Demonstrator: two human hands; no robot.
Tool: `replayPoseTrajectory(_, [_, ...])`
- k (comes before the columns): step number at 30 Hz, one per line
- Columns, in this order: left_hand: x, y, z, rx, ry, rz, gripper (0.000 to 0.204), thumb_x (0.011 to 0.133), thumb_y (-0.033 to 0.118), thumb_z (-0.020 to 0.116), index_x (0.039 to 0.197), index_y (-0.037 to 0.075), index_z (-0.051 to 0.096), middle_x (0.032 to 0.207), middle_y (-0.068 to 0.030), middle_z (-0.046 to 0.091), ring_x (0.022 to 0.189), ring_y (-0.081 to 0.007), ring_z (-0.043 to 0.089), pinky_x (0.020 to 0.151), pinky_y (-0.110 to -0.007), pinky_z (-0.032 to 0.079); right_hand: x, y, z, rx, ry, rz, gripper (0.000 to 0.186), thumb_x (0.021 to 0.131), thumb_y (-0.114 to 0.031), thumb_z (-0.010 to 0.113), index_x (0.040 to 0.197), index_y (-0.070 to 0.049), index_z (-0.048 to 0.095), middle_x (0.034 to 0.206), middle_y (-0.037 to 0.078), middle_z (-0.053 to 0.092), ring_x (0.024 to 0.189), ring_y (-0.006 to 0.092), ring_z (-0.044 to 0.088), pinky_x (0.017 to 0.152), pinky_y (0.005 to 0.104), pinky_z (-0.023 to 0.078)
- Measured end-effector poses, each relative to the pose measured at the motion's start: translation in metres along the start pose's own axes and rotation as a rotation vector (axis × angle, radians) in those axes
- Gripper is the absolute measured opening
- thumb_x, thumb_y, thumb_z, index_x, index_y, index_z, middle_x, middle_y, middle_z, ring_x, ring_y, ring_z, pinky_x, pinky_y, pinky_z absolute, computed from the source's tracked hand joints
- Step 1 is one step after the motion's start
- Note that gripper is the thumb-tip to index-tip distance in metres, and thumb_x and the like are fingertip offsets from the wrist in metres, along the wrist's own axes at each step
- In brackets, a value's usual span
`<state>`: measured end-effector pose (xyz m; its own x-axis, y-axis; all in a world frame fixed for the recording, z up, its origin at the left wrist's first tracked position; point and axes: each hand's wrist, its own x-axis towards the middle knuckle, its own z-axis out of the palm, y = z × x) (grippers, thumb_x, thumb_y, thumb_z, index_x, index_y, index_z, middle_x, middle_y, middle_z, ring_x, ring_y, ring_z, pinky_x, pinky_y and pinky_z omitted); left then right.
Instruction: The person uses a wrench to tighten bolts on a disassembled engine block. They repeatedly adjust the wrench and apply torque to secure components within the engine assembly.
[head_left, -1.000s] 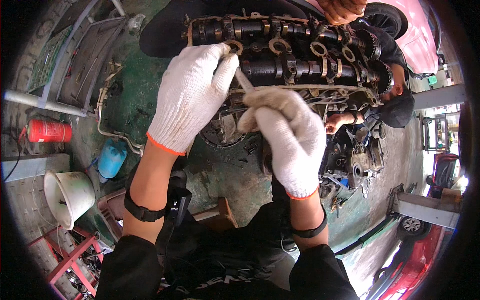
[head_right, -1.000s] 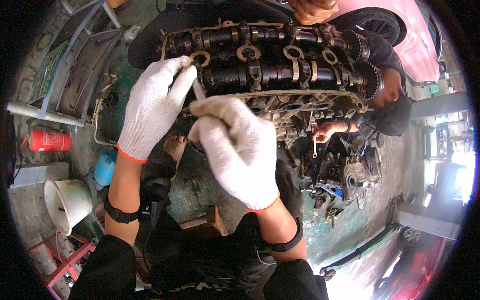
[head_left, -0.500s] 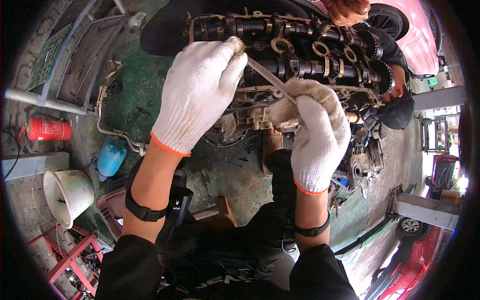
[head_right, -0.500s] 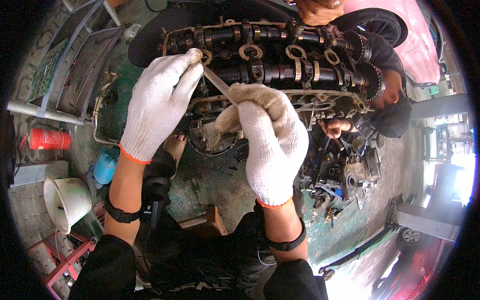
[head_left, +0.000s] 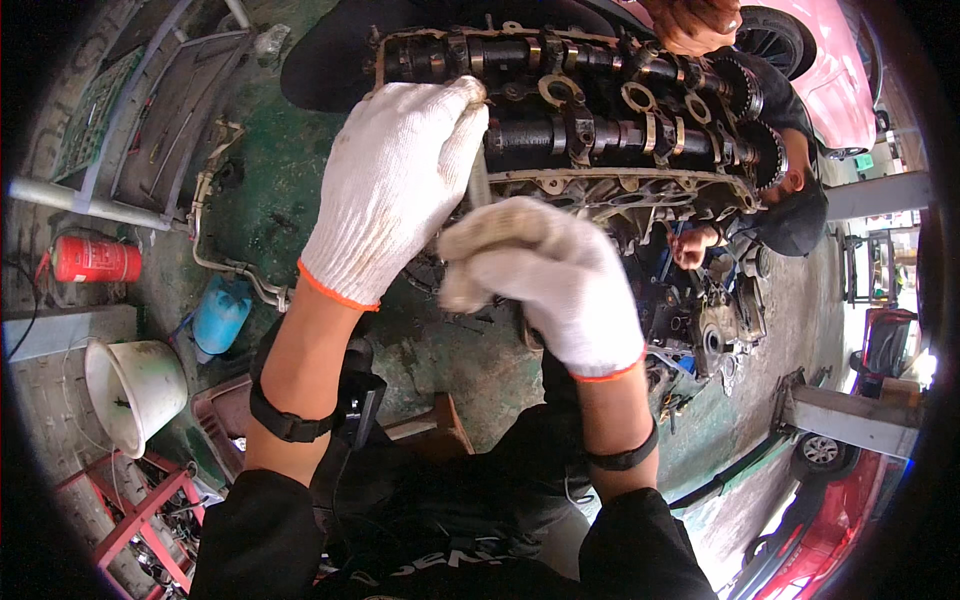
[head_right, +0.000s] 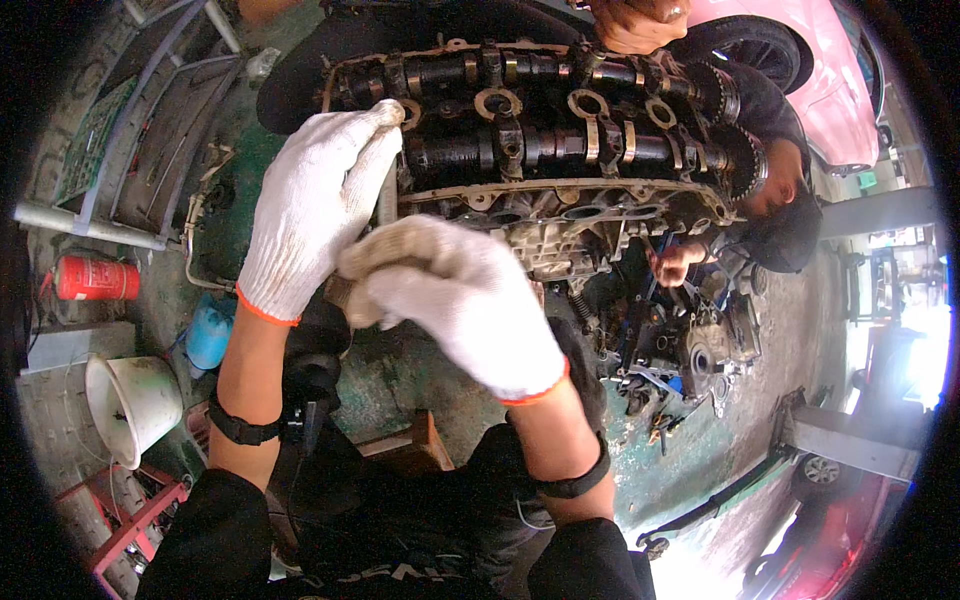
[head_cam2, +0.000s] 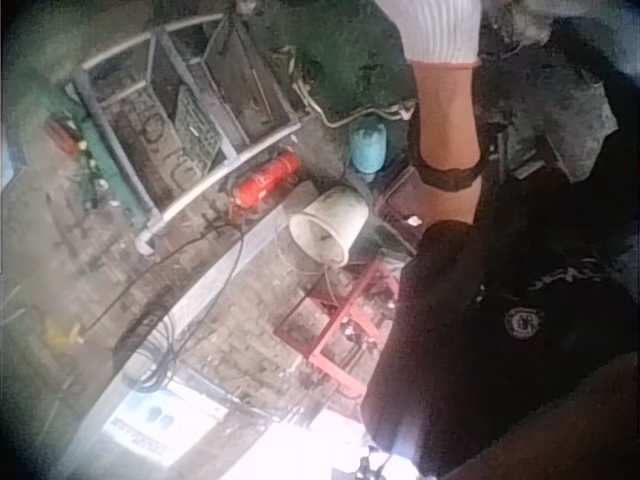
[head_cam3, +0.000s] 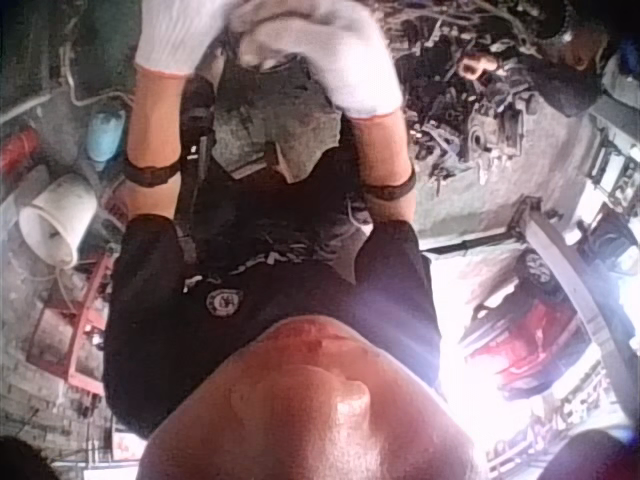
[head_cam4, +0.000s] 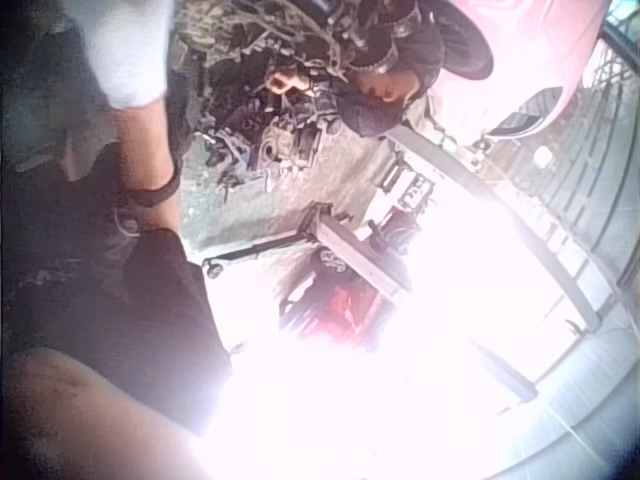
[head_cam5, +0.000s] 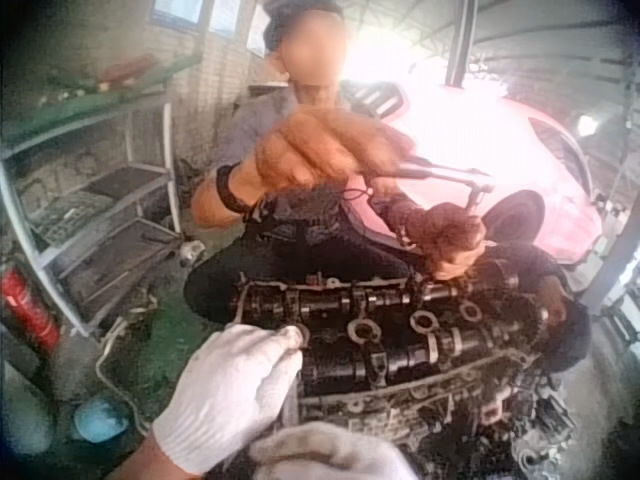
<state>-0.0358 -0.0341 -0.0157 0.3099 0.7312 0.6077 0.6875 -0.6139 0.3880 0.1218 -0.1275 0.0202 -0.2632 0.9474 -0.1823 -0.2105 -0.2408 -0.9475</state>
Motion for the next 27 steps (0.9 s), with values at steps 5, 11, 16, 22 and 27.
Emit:
replayPoseTrajectory(5, [0.002, 0.003, -0.005, -0.167, -0.007, -0.075, 0.027, 0.096, 0.024, 0.065, 0.114, 0.005, 0.073, 0.104, -0.0133, 0.074, 0.097, -0.0311, 0.069, 0.089, -0.041, 0.054, 0.009, 0.015, 0.021, 0.071, -0.053, 0.022, 0.013, 0.092, 0.005, 0.063, 0.104, 0.004, 0.067, 0.091, 0.011, 0.072, 0.086, 0.016, 0.07, 0.08, 0.027, 0.055])
replayPoseTrajectory(11, [0.002, 0.007, -0.02, -0.235, 0.056, -0.1, 0.028, 0.096, 0.015, 0.067, 0.12, 0.002, 0.071, 0.112, -0.0163, 0.072, 0.101, -0.0262, 0.071, 0.09, -0.032, 0.053, 0.003, 0.009, 0.012, -0.18, -0.176, -0.165, 0.014, 0.091, 0.008, 0.065, 0.104, 0.003, 0.068, 0.087, 0.009, 0.072, 0.083, 0.0157, 0.07, 0.078, 0.0267, 0.057])
replayPoseTrajectory(16, [0.001, 0.005, -0.018, -0.148, -0.012, -0.116, 0.029, 0.096, 0.02, 0.066, 0.119, 0.002, 0.071, 0.111, -0.0179, 0.071, 0.1, -0.0312, 0.069, 0.089, -0.035, 0.053, 0.0, 0.007, 0.008, -0.237, -0.065, -0.229, 0.018, 0.091, 0.009, 0.056, 0.105, 0.006, 0.068, 0.086, 0.01, 0.071, 0.074, 0.0129, 0.065, 0.07, 0.025, 0.053])
replayPoseTrajectory(22, [0.001, 0.003, -0.01, -0.131, 0.036, -0.084, 0.029, 0.097, 0.025, 0.063, 0.11, 0.0, 0.074, 0.102, -0.0144, 0.074, 0.096, -0.0317, 0.069, 0.087, -0.042, 0.054, -0.002, 0.007, 0.007, -0.27, 0.134, -0.357, 0.018, 0.093, 0.005, 0.056, 0.108, 0.005, 0.067, 0.081, 0.008, 0.07, 0.069, 0.0097, 0.065, 0.066, 0.0241, 0.052])
replayPoseTrajectory(27, [0.0, 0.005, -0.009, -0.115, 0.028, -0.099, 0.029, 0.097, 0.025, 0.063, 0.11, 0.001, 0.074, 0.102, -0.0134, 0.074, 0.097, -0.0312, 0.068, 0.087, -0.042, 0.054, -0.006, 0.006, 0.006, -0.154, 0.302, -0.464, 0.019, 0.096, 0.006, 0.056, 0.111, 0.006, 0.067, 0.078, 0.006, 0.069, 0.066, 0.0075, 0.062, 0.063, 0.0213, 0.05])
